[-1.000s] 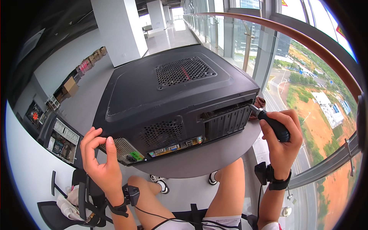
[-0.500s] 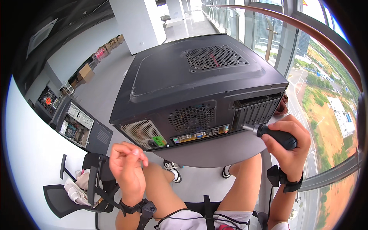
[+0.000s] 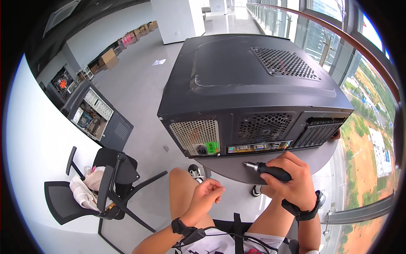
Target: The person uses a screwdriver to remove screws from the back and side of a desktop computer tower. They then remove the side panel to expose the internal components, including the motherboard and power supply.
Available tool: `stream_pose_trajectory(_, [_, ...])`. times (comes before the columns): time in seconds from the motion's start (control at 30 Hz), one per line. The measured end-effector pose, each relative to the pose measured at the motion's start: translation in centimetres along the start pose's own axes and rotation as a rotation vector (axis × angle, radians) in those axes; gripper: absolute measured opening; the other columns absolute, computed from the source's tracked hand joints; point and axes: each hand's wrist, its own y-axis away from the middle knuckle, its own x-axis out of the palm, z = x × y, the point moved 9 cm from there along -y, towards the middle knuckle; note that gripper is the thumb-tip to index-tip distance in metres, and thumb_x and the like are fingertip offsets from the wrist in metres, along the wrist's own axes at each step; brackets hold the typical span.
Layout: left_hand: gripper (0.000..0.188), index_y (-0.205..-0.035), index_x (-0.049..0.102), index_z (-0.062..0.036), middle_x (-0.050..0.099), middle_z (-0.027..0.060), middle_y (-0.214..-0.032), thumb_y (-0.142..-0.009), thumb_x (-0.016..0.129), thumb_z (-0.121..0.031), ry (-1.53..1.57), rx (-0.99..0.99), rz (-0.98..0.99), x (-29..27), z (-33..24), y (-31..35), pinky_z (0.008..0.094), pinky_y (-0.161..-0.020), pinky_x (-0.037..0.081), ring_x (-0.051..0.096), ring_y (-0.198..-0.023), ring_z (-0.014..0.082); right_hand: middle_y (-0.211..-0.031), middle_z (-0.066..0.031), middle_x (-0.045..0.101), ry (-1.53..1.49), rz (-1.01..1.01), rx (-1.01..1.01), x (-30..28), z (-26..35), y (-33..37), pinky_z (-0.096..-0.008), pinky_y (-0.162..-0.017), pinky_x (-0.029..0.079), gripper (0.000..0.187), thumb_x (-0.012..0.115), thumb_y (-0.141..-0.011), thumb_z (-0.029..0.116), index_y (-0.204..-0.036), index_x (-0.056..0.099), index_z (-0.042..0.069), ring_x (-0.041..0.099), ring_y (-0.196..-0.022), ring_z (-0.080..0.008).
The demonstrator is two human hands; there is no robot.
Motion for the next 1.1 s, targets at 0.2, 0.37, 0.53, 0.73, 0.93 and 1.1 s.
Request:
stream_pose_trajectory(0.2, [0.007, -0.1, 0.058, -0.0054, 0.059, 0.0039, -0.083, -0.096, 0.064, -0.007, 0.147, -0.163, 0.043, -0.6, 1.7, -0.6, 0.0295, -0.066, 0.045, 0.056, -0.073, 0.014, -0.093, -0.0088, 0.065, 0.137, 0.14, 0.091, 2.4, -0.2, 0.1, -0.0383, -0.065, 0.054, 0.03, 0.081, -0.079, 0.011, -0.106, 0.071, 0.005, 0.068, -0.074, -0.0315])
stream_pose_trajectory(0.37, [0.006, -0.103, 0.057, -0.0056, 0.058, 0.0055, -0.083, -0.098, 0.057, -0.009, 0.214, -0.152, -0.025, -1.5, 0.6, -0.5, 0.0305, -0.066, 0.044, 0.054, -0.074, 0.0161, -0.091, -0.0082, 0.064, 0.185, 0.148, 0.082, 3.2, -0.2, 0.3, -0.0393, -0.062, 0.054, 0.026, 0.078, -0.081, 0.015, -0.104, 0.071, 0.006, 0.067, -0.07, -0.0319])
stream_pose_trajectory(0.53, [0.01, -0.104, 0.056, -0.0047, 0.055, 0.0051, -0.081, -0.096, 0.052, -0.007, 0.344, -0.241, -0.076, -1.7, 1.3, -0.6, 0.0301, -0.066, 0.042, 0.049, -0.07, 0.0159, -0.086, -0.0079, 0.064, 0.171, 0.181, 0.088, 3.4, -0.3, 0.5, -0.0388, -0.06, 0.052, 0.025, 0.076, -0.081, 0.015, -0.103, 0.07, 0.004, 0.065, -0.066, -0.0308])
stream_pose_trajectory(0.73, [0.012, -0.104, 0.056, -0.0032, 0.045, 0.0012, -0.076, -0.094, 0.048, -0.003, 0.465, -0.317, -0.034, -1.7, 2.4, -0.6, 0.0282, -0.06, 0.037, 0.039, -0.063, 0.0117, -0.086, -0.0078, 0.063, 0.133, 0.192, 0.012, 3.9, 0.5, 0.6, -0.0387, -0.059, 0.051, 0.023, 0.075, -0.082, 0.014, -0.102, 0.069, 0.004, 0.065, -0.065, -0.0298])
stream_pose_trajectory(0.93, [0.006, -0.103, 0.056, -0.0047, 0.039, -0.0015, -0.074, -0.099, 0.051, -0.005, 0.446, -0.3, -0.074, -1.7, 1.5, -0.3, 0.0261, -0.058, 0.034, 0.037, -0.063, 0.0092, -0.087, -0.0074, 0.063, 0.087, 0.169, 0.015, 3.4, 0.6, 0.2, -0.038, -0.06, 0.052, 0.022, 0.076, -0.082, 0.011, -0.102, 0.069, 0.004, 0.064, -0.066, -0.0292])
stream_pose_trajectory(1.1, [0.003, -0.104, 0.056, -0.0079, 0.039, -0.0035, -0.073, -0.101, 0.056, -0.01, 0.408, -0.296, -0.078, -1.9, 1.5, -0.5, 0.0253, -0.057, 0.034, 0.037, -0.062, 0.0077, -0.091, -0.0104, 0.064, 0.0, 0.07, -0.019, 0.6, 0.4, -0.1, -0.0359, -0.065, 0.052, 0.027, 0.077, -0.081, 0.008, -0.105, 0.068, 0.0, 0.064, -0.071, -0.0289])
